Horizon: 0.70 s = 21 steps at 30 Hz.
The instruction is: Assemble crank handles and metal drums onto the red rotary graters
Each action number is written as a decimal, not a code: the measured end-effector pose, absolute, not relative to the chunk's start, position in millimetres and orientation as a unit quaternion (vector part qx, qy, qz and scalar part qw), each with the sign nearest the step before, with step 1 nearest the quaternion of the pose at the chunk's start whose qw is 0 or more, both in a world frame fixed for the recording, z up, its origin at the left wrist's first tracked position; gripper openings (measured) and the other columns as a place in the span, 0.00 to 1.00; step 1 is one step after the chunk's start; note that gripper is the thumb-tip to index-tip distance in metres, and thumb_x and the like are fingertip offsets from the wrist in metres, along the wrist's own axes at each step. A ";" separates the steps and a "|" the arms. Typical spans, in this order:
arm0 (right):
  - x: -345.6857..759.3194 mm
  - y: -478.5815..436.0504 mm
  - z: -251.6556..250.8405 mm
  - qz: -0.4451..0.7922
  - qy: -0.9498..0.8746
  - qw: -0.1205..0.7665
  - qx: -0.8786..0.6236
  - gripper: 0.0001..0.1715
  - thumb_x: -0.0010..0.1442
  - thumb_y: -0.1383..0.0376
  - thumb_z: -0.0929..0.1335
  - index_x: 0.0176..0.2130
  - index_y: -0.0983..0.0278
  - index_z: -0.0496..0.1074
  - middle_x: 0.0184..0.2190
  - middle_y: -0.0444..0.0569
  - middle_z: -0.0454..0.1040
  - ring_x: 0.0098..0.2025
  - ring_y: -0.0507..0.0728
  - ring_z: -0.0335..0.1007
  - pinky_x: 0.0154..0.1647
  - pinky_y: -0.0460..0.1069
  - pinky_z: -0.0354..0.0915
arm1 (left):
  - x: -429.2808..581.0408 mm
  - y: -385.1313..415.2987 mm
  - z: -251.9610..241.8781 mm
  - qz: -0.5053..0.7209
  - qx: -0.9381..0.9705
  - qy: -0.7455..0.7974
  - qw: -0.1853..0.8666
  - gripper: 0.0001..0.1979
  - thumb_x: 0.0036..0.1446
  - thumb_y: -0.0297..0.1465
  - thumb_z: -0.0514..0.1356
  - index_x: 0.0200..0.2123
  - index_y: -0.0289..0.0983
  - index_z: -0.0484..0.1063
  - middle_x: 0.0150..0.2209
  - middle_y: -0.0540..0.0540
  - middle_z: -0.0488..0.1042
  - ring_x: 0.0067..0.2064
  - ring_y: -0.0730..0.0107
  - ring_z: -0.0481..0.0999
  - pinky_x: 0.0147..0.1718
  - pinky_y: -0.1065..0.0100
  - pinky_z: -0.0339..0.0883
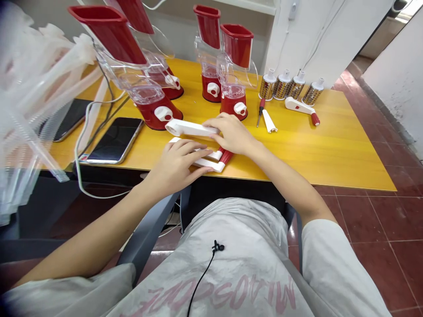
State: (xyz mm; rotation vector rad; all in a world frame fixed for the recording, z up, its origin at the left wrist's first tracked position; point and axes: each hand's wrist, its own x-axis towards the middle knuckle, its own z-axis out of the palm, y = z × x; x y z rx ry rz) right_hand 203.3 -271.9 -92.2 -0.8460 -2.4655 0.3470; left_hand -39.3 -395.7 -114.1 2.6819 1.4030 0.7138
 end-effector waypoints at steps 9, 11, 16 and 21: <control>188.0 -272.7 -106.0 0.142 -0.938 0.167 -0.268 0.17 0.77 0.72 0.65 0.45 0.63 0.84 0.43 0.52 0.86 0.49 0.63 0.78 0.60 0.57 0.71 | -25.3 -390.0 -116.6 0.263 0.818 0.512 -0.011 0.22 0.76 0.47 0.67 0.63 0.40 0.87 0.78 0.29 0.72 0.78 0.26 0.67 0.75 0.29 0.64; 185.9 -272.9 -109.5 0.143 -0.944 0.155 -0.254 0.14 0.75 0.73 0.67 0.44 0.63 0.82 0.44 0.52 0.86 0.50 0.63 0.79 0.61 0.57 0.71 | -24.6 -389.1 -114.7 0.249 0.817 0.520 -0.007 0.23 0.76 0.47 0.66 0.64 0.40 0.85 0.80 0.28 0.70 0.81 0.25 0.65 0.77 0.28 0.61; 213.5 -264.8 -101.0 0.157 -0.916 0.258 -0.263 0.24 0.77 0.72 0.64 0.57 0.58 0.86 0.60 0.51 0.88 0.68 0.65 0.80 0.75 0.63 0.71 | -28.7 -383.7 -107.0 0.197 0.815 0.545 0.014 0.25 0.79 0.46 0.61 0.69 0.41 0.81 0.75 0.31 0.78 0.78 0.28 0.71 0.78 0.28 0.60; 317.2 -219.1 -70.8 0.090 -0.781 0.381 -0.486 0.18 0.75 0.68 0.69 0.56 0.62 0.87 0.55 0.56 0.90 0.56 0.66 0.87 0.68 0.64 0.79 | -38.7 -375.2 -103.9 0.193 0.801 0.567 0.024 0.26 0.78 0.47 0.60 0.69 0.43 0.81 0.76 0.32 0.78 0.79 0.26 0.70 0.78 0.24 0.55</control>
